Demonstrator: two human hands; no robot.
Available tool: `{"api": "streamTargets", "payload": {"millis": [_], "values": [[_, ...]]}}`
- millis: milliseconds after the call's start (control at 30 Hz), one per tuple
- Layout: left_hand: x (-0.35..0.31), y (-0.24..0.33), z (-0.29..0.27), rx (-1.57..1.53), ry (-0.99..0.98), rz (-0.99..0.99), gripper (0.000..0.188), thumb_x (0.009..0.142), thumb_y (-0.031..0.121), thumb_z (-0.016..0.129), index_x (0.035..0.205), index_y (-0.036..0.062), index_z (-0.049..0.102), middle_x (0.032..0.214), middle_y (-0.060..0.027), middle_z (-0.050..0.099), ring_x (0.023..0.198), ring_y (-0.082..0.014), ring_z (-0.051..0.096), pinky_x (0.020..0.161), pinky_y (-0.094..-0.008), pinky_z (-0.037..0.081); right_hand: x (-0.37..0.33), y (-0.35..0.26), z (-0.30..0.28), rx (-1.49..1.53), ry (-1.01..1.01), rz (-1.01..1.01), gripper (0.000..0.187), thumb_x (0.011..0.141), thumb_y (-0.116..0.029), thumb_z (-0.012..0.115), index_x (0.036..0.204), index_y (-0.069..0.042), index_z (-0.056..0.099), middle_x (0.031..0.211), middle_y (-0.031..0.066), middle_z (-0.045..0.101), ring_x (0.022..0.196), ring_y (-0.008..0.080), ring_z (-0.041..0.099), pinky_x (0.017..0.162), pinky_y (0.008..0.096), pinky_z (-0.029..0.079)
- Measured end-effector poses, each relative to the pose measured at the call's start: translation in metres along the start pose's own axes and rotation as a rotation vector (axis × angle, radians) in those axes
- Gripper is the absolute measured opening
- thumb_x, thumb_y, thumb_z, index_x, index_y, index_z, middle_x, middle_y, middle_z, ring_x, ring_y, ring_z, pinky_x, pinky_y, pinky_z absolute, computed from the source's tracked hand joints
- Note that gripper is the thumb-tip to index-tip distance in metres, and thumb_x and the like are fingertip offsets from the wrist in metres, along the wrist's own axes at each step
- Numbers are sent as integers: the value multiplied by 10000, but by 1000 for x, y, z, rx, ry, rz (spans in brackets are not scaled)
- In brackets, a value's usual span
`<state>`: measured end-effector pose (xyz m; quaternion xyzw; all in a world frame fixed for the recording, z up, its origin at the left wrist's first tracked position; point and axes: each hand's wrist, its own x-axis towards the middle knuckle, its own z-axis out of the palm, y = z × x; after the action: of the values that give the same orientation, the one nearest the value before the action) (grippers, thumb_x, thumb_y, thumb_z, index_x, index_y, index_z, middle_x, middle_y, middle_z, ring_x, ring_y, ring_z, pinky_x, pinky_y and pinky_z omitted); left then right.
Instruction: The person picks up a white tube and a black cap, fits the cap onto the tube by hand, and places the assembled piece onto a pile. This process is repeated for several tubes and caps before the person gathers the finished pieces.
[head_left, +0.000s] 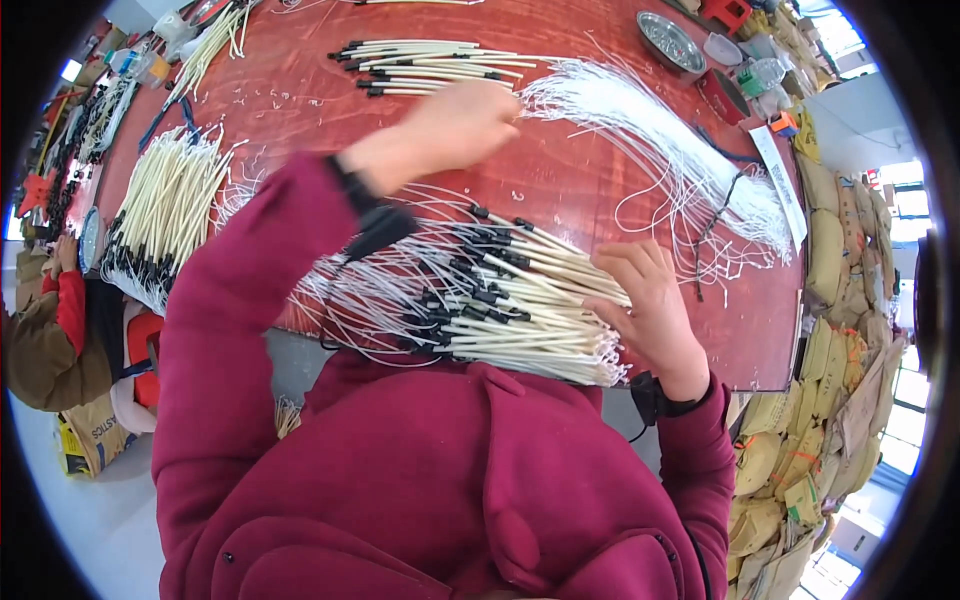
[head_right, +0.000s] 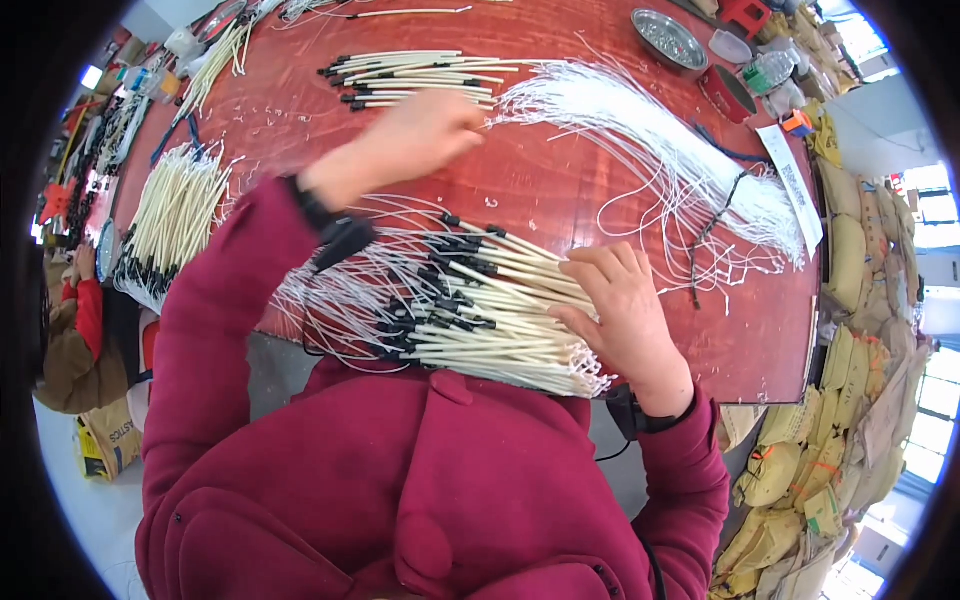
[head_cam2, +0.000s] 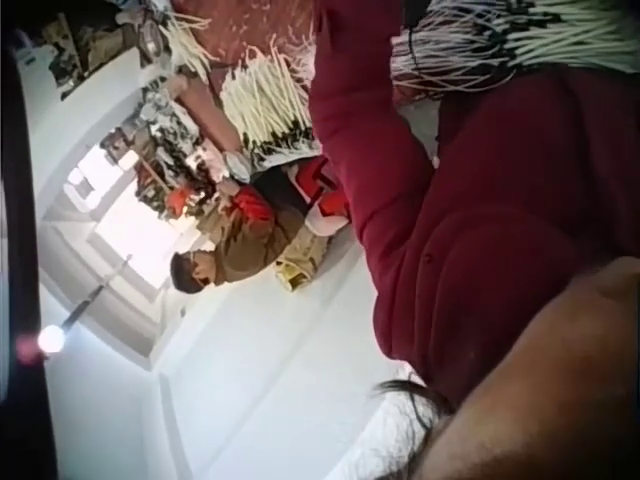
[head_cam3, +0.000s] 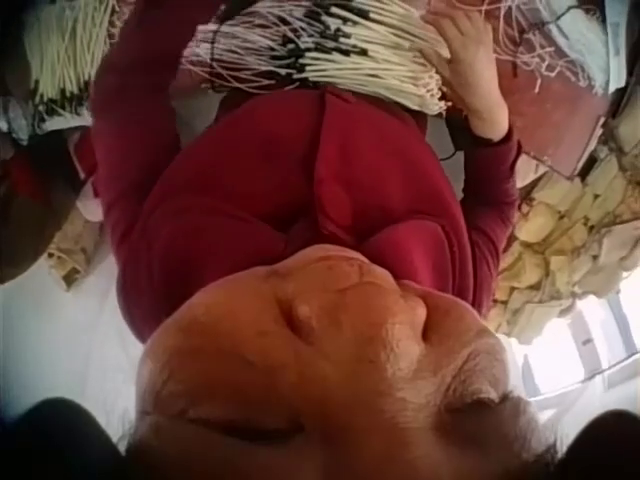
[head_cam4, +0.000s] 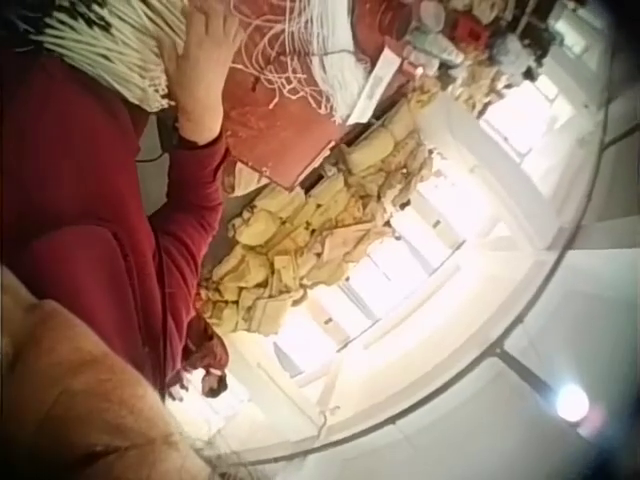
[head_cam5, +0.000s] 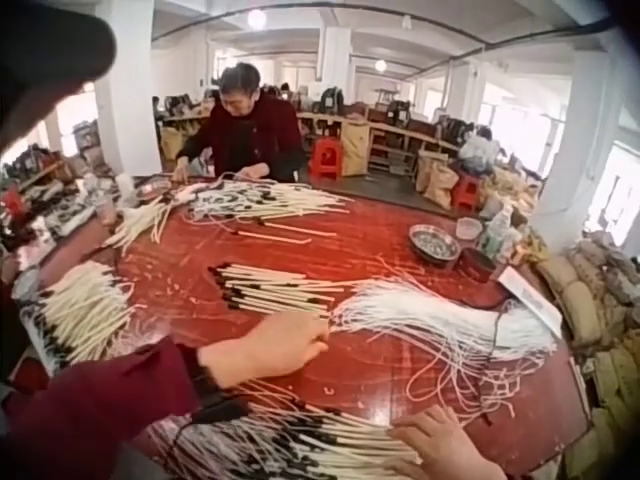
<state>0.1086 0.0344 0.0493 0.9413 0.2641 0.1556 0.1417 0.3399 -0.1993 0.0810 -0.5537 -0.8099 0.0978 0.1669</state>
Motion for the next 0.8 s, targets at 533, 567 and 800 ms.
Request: {"api": "streamTargets", "payload": {"millis": [533,567,800], "values": [[123,14,121,116,187,197,193,897,114,496,957,14,649,916,-156,684,924,-342,673,731,-467,539,-4,18,18,-7,34,32,366,787,-170,754,1116,-50,645,1162,112,616,1074,322,546,943,443,425],[123,17,117,123,195,204,193,897,114,496,957,14,649,916,-156,684,924,-342,673,731,-467,539,-3,16,18,3,51,31,366,789,-171,752,1118,-51,645,1164,110,616,1074,321,545,943,443,425],[129,41,115,-74,117,204,217,950,124,444,951,-19,608,892,-238,670,854,-407,661,744,-524,523,-14,18,15,-47,107,104,362,794,-198,749,1114,-67,640,1169,104,617,1071,314,547,938,441,425]]}}
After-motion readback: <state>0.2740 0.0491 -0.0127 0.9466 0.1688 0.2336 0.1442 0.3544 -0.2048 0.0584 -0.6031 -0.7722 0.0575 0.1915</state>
